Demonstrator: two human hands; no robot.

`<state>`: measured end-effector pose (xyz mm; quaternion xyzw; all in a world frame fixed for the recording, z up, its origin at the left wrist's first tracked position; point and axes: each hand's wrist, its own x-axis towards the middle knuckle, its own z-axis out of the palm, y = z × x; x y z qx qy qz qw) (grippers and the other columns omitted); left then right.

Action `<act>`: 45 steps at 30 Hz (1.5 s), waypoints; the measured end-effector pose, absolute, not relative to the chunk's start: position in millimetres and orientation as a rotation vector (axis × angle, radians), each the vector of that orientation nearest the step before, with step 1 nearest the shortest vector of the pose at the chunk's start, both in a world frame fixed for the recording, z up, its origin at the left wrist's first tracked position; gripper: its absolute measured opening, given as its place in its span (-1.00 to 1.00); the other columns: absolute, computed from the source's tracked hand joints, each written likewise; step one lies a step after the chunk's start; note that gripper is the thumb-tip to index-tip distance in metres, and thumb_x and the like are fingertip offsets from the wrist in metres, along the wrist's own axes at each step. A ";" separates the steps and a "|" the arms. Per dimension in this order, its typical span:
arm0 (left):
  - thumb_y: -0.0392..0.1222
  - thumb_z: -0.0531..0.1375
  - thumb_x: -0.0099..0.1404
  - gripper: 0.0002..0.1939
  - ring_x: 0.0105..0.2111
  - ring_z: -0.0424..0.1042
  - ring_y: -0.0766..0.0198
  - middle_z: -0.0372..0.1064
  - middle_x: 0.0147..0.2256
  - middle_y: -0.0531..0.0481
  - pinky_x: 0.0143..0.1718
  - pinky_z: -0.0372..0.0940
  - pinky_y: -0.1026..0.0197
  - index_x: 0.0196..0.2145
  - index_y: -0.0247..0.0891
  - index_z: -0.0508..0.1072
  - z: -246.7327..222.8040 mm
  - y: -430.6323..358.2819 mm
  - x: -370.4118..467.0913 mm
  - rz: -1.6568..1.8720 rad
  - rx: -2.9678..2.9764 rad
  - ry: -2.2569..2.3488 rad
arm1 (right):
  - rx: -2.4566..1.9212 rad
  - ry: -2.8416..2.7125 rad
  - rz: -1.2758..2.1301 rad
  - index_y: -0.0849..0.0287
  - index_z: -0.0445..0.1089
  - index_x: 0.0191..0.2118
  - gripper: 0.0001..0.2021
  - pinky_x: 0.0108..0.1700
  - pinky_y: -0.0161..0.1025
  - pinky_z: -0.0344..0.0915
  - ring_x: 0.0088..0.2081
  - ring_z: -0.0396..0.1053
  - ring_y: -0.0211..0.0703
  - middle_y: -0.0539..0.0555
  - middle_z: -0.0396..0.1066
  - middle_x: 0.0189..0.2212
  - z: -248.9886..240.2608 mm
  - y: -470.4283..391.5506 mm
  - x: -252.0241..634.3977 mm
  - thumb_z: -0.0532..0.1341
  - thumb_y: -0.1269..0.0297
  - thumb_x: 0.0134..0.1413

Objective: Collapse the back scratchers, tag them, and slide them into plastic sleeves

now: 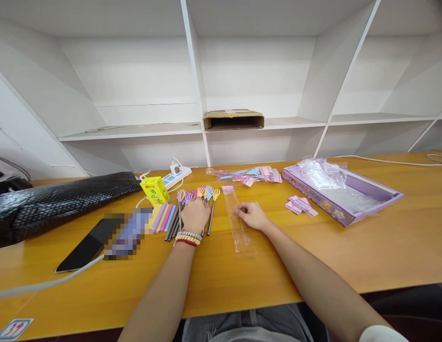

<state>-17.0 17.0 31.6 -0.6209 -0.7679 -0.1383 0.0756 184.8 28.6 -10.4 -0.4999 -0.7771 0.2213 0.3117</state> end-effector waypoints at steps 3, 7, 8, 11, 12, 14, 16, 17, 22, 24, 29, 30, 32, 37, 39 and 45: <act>-0.18 -0.03 0.17 -0.70 -0.28 0.41 0.00 0.40 -0.31 -0.27 -0.33 0.29 0.08 -0.27 -0.37 0.42 35.3 17.8 -25.0 -0.411 -1.770 -2.385 | -1.323 -2.057 0.595 0.17 0.44 -0.38 -0.80 -0.34 -0.35 0.17 -0.45 0.33 -0.28 0.01 0.46 -0.45 -10.2 28.2 184.9 0.10 0.23 0.02; -0.17 -0.01 0.16 -0.69 -0.25 0.41 -0.04 0.39 -0.26 -0.31 -0.32 0.29 0.06 -0.26 -0.38 0.41 38.0 19.1 -30.6 -0.390 -1.739 -2.467 | -1.332 -2.062 0.595 0.16 0.44 -0.38 -0.81 -0.34 -0.35 0.17 -0.44 0.34 -0.27 0.01 0.46 -0.45 -10.1 28.2 184.7 0.11 0.23 0.01; -0.17 -0.02 0.16 -0.69 -0.24 0.40 -0.04 0.39 -0.26 -0.31 -0.31 0.29 0.06 -0.25 -0.39 0.41 38.1 19.7 -31.6 -0.385 -1.735 -2.479 | -1.333 -2.062 0.595 0.16 0.44 -0.38 -0.81 -0.34 -0.35 0.17 -0.44 0.34 -0.27 0.01 0.46 -0.45 -10.2 28.3 184.8 0.11 0.23 0.01; -0.18 -0.02 0.16 -0.68 -0.24 0.41 -0.05 0.39 -0.28 -0.33 -0.30 0.29 0.05 -0.27 -0.40 0.43 36.9 21.5 -34.4 -0.354 -1.729 -2.510 | -1.327 -2.062 0.592 0.16 0.44 -0.38 -0.80 -0.34 -0.35 0.17 -0.44 0.34 -0.27 0.01 0.46 -0.46 -11.0 28.5 185.2 0.11 0.22 0.01; -0.18 -0.02 0.16 -0.69 -0.24 0.41 -0.05 0.40 -0.29 -0.34 -0.30 0.29 0.05 -0.28 -0.40 0.43 36.2 22.1 -35.2 -0.344 -1.731 -2.514 | -1.325 -2.062 0.592 0.16 0.44 -0.38 -0.80 -0.34 -0.35 0.17 -0.44 0.34 -0.27 0.01 0.46 -0.46 -11.2 28.5 185.4 0.11 0.22 0.01; -0.18 -0.01 0.17 -0.69 -0.25 0.41 -0.04 0.40 -0.29 -0.34 -0.30 0.29 0.06 -0.29 -0.41 0.44 34.7 23.1 -36.3 -0.337 -1.733 -2.508 | -1.325 -2.060 0.595 0.16 0.44 -0.38 -0.81 -0.34 -0.35 0.17 -0.44 0.34 -0.27 0.01 0.46 -0.46 -11.2 28.2 185.6 0.11 0.22 0.01; -0.19 -0.01 0.17 -0.70 -0.25 0.41 -0.04 0.40 -0.28 -0.33 -0.30 0.29 0.07 -0.29 -0.41 0.44 33.5 23.8 -36.9 -0.338 -1.734 -2.492 | -1.330 -2.060 0.598 0.16 0.44 -0.38 -0.81 -0.34 -0.35 0.17 -0.44 0.34 -0.27 0.01 0.46 -0.45 -10.6 27.8 185.7 0.11 0.22 0.01; -0.19 -0.01 0.17 -0.70 -0.25 0.41 -0.04 0.40 -0.28 -0.33 -0.30 0.29 0.07 -0.29 -0.41 0.44 33.1 24.1 -37.0 -0.337 -1.736 -2.485 | -1.332 -2.062 0.599 0.16 0.44 -0.38 -0.81 -0.35 -0.35 0.17 -0.44 0.34 -0.27 0.01 0.46 -0.45 -10.2 27.5 185.6 0.11 0.22 0.01; -0.20 0.00 0.17 -0.71 -0.25 0.41 -0.03 0.40 -0.28 -0.35 -0.30 0.29 0.06 -0.29 -0.40 0.44 32.0 25.4 -38.0 -0.322 -1.747 -2.487 | -1.338 -2.069 0.592 0.16 0.44 -0.38 -0.80 -0.35 -0.35 0.16 -0.44 0.33 -0.27 0.01 0.46 -0.46 -8.9 26.9 185.3 0.11 0.22 0.01; -0.21 0.00 0.16 -0.71 -0.24 0.41 -0.03 0.40 -0.27 -0.35 -0.29 0.29 0.07 -0.29 -0.40 0.44 31.8 25.8 -38.4 -0.320 -1.755 -2.495 | -1.335 -2.071 0.590 0.16 0.44 -0.38 -0.80 -0.36 -0.35 0.16 -0.44 0.33 -0.28 0.01 0.45 -0.47 -9.2 27.2 185.2 0.11 0.21 0.01; -0.20 -0.04 0.19 -0.68 -0.23 0.41 -0.03 0.40 -0.27 -0.34 -0.30 0.29 0.09 -0.27 -0.41 0.44 33.5 24.5 -37.3 -0.371 -1.759 -2.484 | -1.344 -2.077 0.574 0.16 0.44 -0.38 -0.80 -0.37 -0.35 0.15 -0.45 0.33 -0.28 0.01 0.45 -0.48 -9.8 27.5 184.7 0.11 0.21 0.01; -0.20 -0.05 0.20 -0.67 -0.23 0.41 -0.03 0.40 -0.27 -0.35 -0.30 0.29 0.09 -0.27 -0.42 0.43 34.3 23.9 -36.7 -0.392 -1.756 -2.477 | -1.347 -2.078 0.572 0.16 0.44 -0.38 -0.80 -0.37 -0.35 0.15 -0.45 0.33 -0.28 0.01 0.45 -0.48 -9.7 27.5 184.5 0.11 0.21 0.01; -0.18 -0.07 0.21 -0.65 -0.24 0.41 -0.02 0.40 -0.27 -0.35 -0.30 0.29 0.10 -0.26 -0.44 0.42 35.9 22.9 -35.5 -0.430 -1.745 -2.476 | -1.347 -2.077 0.571 0.17 0.44 -0.38 -0.80 -0.38 -0.35 0.15 -0.46 0.32 -0.28 0.01 0.45 -0.48 -9.7 27.3 184.3 0.11 0.21 0.01; -0.13 -0.09 0.23 -0.62 -0.27 0.42 -0.02 0.41 -0.31 -0.33 -0.32 0.28 0.09 -0.24 -0.42 0.40 34.8 25.6 -37.1 -0.498 -1.713 -2.505 | -1.349 -2.071 0.578 0.16 0.44 -0.39 -0.80 -0.38 -0.35 0.15 -0.46 0.32 -0.28 0.01 0.44 -0.49 -10.6 27.9 184.6 0.11 0.20 0.01; -0.12 -0.09 0.23 -0.64 -0.27 0.42 -0.02 0.41 -0.31 -0.30 -0.33 0.27 0.09 -0.25 -0.37 0.40 32.3 28.5 -40.0 -0.519 -1.726 -2.504 | -1.350 -2.068 0.581 0.15 0.44 -0.39 -0.80 -0.38 -0.35 0.14 -0.46 0.32 -0.28 0.00 0.44 -0.49 -11.0 28.1 184.8 0.11 0.20 0.01; -0.11 -0.03 0.18 -0.72 -0.26 0.40 0.02 0.42 -0.30 -0.23 -0.33 0.25 0.13 -0.33 -0.25 0.42 26.1 35.1 -48.1 -0.513 -1.806 -2.513 | -1.339 -2.078 0.589 0.17 0.44 -0.38 -0.79 -0.37 -0.35 0.15 -0.45 0.32 -0.28 0.02 0.45 -0.47 -10.7 28.1 184.8 0.10 0.20 0.01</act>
